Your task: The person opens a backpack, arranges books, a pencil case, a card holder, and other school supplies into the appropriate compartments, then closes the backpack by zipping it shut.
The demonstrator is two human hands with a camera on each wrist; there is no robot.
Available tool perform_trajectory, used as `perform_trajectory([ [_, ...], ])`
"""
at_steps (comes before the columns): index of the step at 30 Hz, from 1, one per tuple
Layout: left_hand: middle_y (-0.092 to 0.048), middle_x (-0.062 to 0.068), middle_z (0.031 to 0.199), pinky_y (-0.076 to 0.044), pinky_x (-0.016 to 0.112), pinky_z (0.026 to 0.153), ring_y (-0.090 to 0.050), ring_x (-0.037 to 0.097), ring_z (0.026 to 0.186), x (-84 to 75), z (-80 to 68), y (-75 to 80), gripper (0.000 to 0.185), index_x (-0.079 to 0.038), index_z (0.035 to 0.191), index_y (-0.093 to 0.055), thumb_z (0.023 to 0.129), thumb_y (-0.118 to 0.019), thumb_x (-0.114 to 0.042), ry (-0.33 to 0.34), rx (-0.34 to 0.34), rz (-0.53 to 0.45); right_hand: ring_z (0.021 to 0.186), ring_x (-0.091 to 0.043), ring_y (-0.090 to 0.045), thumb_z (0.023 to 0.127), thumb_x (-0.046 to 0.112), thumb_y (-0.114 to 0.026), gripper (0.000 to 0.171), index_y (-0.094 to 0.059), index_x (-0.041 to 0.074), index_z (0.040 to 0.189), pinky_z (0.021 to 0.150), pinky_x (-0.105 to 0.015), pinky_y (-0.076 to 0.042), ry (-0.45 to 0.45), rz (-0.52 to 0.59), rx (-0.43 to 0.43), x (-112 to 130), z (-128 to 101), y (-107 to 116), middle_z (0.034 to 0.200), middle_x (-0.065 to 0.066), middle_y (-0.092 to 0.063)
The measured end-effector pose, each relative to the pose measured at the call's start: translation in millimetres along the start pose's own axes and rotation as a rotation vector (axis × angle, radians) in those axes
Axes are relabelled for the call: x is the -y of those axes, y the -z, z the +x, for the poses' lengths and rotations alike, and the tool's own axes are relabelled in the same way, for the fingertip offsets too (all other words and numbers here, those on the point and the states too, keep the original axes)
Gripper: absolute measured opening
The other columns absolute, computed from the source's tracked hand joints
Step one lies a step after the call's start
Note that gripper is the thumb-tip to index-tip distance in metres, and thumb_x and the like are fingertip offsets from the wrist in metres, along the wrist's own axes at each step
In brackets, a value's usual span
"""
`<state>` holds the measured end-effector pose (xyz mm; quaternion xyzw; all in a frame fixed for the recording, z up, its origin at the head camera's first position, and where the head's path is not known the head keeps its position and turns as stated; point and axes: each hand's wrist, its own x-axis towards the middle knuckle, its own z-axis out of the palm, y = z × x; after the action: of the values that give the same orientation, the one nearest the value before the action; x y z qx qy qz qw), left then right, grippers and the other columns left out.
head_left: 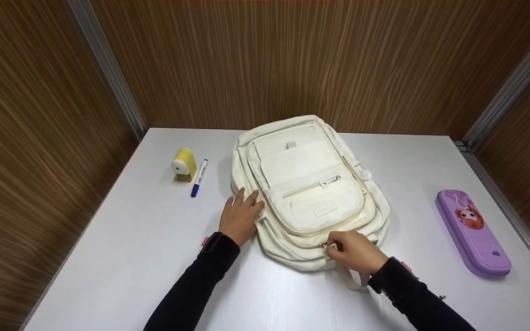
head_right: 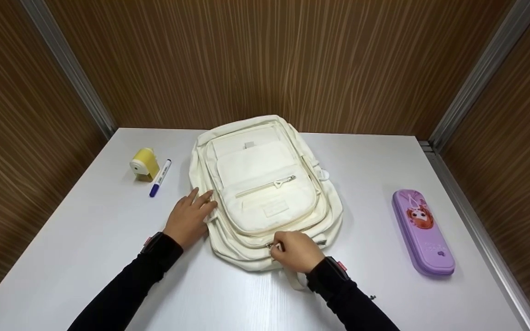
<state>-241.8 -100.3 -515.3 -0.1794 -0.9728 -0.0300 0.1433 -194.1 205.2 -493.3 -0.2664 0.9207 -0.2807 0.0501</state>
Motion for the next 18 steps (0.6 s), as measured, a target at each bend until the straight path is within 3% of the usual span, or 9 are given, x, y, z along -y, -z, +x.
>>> perform_trajectory([
  [9, -0.052, 0.004, 0.146, -0.040, 0.053, 0.109, -0.040, 0.036, 0.140, -8.6, -6.5, 2.3, 0.049, -0.020, 0.120, -0.060, 0.074, -0.077, -0.017, -0.005, 0.025, 0.020, 0.053, 0.001, -0.037, 0.082, 0.008, -0.062, 0.015, -0.060, 0.019, 0.072, 0.051, -0.019, -0.031, -0.022, -0.026, -0.054, -13.4, -0.7, 5.8, 0.058, 0.015, -0.040],
  [18, -0.056, 0.004, 0.140, -0.037, 0.051, 0.112, -0.044, 0.034, 0.138, -18.4, -12.5, 7.4, 0.051, -0.019, 0.117, -0.059, 0.072, -0.080, -0.028, -0.038, 0.013, 0.036, 0.055, -0.004, -0.040, 0.084, 0.008, -0.061, 0.012, -0.063, 0.016, 0.076, 0.053, -0.022, -0.033, -0.080, -0.043, -0.073, -24.2, 0.3, 15.8, 0.060, 0.011, -0.044],
])
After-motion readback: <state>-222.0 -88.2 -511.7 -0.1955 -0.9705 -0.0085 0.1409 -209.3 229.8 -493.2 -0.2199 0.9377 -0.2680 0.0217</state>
